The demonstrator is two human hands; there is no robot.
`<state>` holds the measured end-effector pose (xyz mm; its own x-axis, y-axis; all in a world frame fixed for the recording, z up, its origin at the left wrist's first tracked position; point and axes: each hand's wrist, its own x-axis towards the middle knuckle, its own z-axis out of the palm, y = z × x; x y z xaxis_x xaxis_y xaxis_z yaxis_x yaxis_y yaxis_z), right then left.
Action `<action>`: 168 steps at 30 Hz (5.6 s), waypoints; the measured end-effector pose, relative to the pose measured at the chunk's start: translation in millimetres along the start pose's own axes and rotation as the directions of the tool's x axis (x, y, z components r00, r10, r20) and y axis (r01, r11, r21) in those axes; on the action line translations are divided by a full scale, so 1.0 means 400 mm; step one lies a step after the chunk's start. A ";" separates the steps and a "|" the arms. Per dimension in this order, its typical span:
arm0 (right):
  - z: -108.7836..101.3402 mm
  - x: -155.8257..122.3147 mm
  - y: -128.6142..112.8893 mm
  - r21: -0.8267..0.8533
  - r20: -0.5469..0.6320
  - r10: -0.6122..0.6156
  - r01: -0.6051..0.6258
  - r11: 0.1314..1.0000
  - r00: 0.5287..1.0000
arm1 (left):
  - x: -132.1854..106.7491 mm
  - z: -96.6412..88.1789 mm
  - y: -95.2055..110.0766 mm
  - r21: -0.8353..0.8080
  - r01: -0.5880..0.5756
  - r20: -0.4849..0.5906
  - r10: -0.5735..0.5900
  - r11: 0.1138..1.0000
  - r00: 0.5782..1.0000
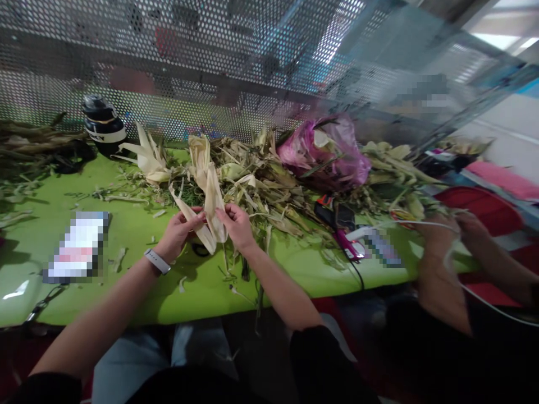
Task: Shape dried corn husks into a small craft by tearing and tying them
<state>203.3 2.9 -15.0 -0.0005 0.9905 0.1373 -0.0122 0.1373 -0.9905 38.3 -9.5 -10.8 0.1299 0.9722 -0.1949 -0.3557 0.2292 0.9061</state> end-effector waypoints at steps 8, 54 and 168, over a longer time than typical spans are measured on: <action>-0.043 0.045 0.003 0.068 -0.034 0.139 -0.136 0.988 0.990 | 0.003 -0.006 -0.009 0.074 -0.057 -0.047 0.061 0.996 0.997; -0.003 -0.008 -0.014 -0.133 0.103 -0.092 0.105 0.986 0.990 | 0.010 -0.019 -0.008 0.208 -0.361 0.069 0.355 0.909 0.932; 0.015 -0.035 -0.033 -0.789 0.604 0.165 0.556 0.261 0.780 | 0.007 -0.043 0.077 0.288 -0.342 -0.012 0.360 0.895 0.933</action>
<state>197.5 -12.8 -3.7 -0.6062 0.7938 -0.0487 0.7857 0.5883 -0.1912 11.9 1.1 10.2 -0.0184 0.9899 0.1402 -0.0963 -0.1414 0.9853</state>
